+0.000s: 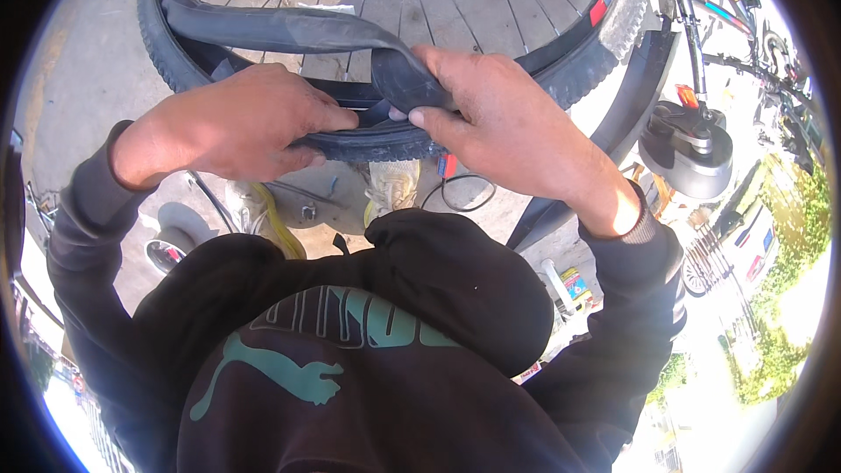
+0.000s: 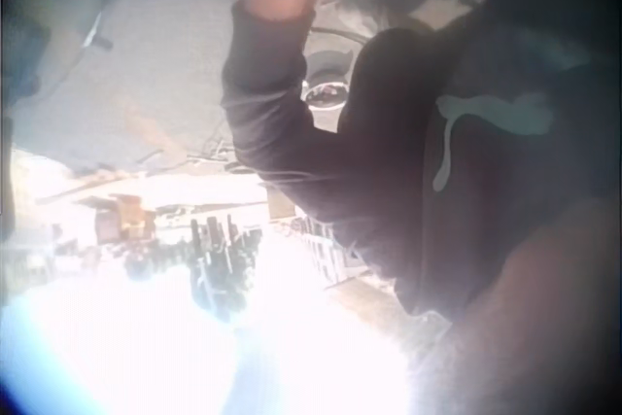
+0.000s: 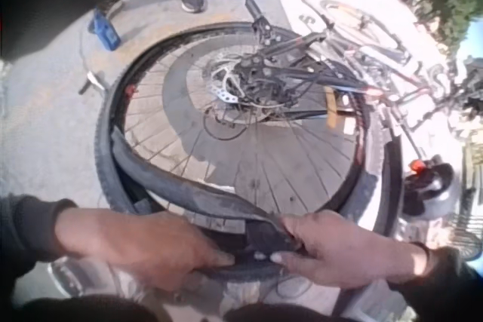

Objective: The person removes a bicycle tire from the rim, inserts an inner tube, and reseats the tire onto the rim. The person uses hands and a tire lever to manipulate the tire and tube, then inflates the tire with a hand pump.

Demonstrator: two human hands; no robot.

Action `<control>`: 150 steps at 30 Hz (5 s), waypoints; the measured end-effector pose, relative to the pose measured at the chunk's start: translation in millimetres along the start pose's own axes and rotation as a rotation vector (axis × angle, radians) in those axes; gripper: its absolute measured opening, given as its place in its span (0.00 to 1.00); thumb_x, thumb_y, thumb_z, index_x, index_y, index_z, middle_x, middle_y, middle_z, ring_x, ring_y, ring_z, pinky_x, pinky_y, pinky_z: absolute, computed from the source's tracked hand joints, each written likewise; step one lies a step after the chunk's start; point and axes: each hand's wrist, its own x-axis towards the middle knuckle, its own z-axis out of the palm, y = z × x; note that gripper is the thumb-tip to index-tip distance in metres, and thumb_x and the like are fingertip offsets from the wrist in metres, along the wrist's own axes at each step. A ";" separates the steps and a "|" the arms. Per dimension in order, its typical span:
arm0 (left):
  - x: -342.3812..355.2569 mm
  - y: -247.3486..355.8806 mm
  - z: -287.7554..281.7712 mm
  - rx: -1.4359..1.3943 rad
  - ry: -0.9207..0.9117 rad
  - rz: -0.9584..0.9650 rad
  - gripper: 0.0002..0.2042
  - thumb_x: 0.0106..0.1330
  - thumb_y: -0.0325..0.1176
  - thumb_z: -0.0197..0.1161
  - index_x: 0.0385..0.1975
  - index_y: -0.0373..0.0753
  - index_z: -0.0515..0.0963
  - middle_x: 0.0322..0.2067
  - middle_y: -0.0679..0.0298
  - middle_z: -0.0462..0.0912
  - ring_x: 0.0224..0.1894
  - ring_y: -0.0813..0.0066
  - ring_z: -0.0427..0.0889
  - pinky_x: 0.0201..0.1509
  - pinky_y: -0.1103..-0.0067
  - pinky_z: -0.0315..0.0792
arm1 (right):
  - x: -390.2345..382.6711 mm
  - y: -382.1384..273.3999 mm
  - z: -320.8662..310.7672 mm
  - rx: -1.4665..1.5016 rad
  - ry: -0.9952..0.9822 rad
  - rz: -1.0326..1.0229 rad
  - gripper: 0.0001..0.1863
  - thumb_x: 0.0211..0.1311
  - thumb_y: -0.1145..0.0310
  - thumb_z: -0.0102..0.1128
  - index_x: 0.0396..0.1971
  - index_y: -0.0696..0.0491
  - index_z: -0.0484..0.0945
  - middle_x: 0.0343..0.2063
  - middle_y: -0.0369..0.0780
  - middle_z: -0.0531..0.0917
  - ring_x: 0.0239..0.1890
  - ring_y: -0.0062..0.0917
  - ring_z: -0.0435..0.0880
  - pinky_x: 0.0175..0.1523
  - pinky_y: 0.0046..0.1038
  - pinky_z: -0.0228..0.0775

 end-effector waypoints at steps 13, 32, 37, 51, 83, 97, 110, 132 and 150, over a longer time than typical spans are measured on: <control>-5.9 23.5 12.4 0.155 0.113 -0.035 0.17 0.60 0.26 0.67 0.49 0.32 0.78 0.32 0.45 0.84 0.41 0.44 0.83 0.44 0.58 0.76 | 29.0 -7.4 -22.6 -0.382 -0.438 0.104 0.19 0.78 0.59 0.51 0.37 0.63 0.75 0.27 0.54 0.78 0.35 0.51 0.81 0.44 0.47 0.71; -9.3 22.6 22.5 0.294 0.197 -0.028 0.20 0.63 0.28 0.68 0.55 0.35 0.76 0.26 0.50 0.84 0.34 0.46 0.85 0.36 0.59 0.77 | 22.1 -20.3 1.9 -0.292 -0.358 -0.053 0.18 0.73 0.63 0.53 0.32 0.65 0.79 0.23 0.50 0.80 0.32 0.48 0.82 0.42 0.45 0.74; -13.6 23.7 22.2 0.331 0.234 -0.042 0.19 0.61 0.26 0.67 0.53 0.34 0.77 0.27 0.50 0.85 0.35 0.48 0.86 0.37 0.60 0.78 | 3.0 -20.9 23.1 -0.673 -0.052 -0.345 0.15 0.71 0.63 0.56 0.30 0.61 0.78 0.28 0.49 0.82 0.45 0.46 0.82 0.50 0.46 0.74; -8.1 28.2 19.9 0.318 0.330 0.022 0.17 0.58 0.28 0.71 0.44 0.33 0.74 0.37 0.50 0.81 0.35 0.45 0.84 0.38 0.58 0.76 | -11.6 -29.7 20.1 -0.786 -0.061 -0.074 0.22 0.49 0.64 0.77 0.40 0.61 0.81 0.31 0.49 0.85 0.36 0.46 0.86 0.41 0.45 0.77; -11.3 34.0 30.7 0.339 0.337 -0.089 0.14 0.54 0.28 0.70 0.36 0.35 0.72 0.30 0.57 0.78 0.34 0.56 0.85 0.35 0.67 0.80 | 9.3 -19.2 -9.3 -0.812 -0.381 0.045 0.18 0.59 0.57 0.70 0.27 0.60 0.86 0.25 0.49 0.86 0.35 0.45 0.88 0.44 0.42 0.81; -15.5 28.0 39.5 0.425 0.467 -0.031 0.13 0.51 0.26 0.69 0.38 0.37 0.78 0.28 0.62 0.83 0.32 0.66 0.87 0.37 0.75 0.80 | 26.3 -23.6 11.3 -0.368 -0.366 -0.141 0.15 0.56 0.65 0.73 0.36 0.61 0.83 0.22 0.51 0.82 0.31 0.49 0.84 0.39 0.42 0.76; -31.0 10.8 53.7 0.706 0.621 0.049 0.10 0.46 0.30 0.65 0.28 0.39 0.75 0.22 0.68 0.72 0.24 0.75 0.74 0.31 0.78 0.66 | 23.1 -13.2 15.6 -0.264 -0.419 -0.119 0.20 0.55 0.66 0.74 0.39 0.64 0.78 0.33 0.52 0.84 0.40 0.51 0.84 0.45 0.46 0.75; -47.0 1.0 36.8 0.794 0.504 -0.062 0.11 0.51 0.32 0.74 0.28 0.42 0.77 0.22 0.67 0.77 0.29 0.74 0.81 0.37 0.78 0.69 | 44.7 -26.6 2.1 -0.060 -0.687 0.197 0.35 0.55 0.49 0.73 0.48 0.67 0.78 0.33 0.51 0.86 0.38 0.44 0.88 0.45 0.39 0.79; -36.6 10.1 43.1 0.595 0.604 0.058 0.12 0.45 0.27 0.70 0.31 0.38 0.79 0.23 0.66 0.74 0.28 0.70 0.77 0.36 0.73 0.70 | 52.1 -17.9 24.4 0.100 -0.547 -0.030 0.36 0.59 0.68 0.74 0.62 0.65 0.64 0.52 0.56 0.82 0.60 0.42 0.82 0.63 0.37 0.74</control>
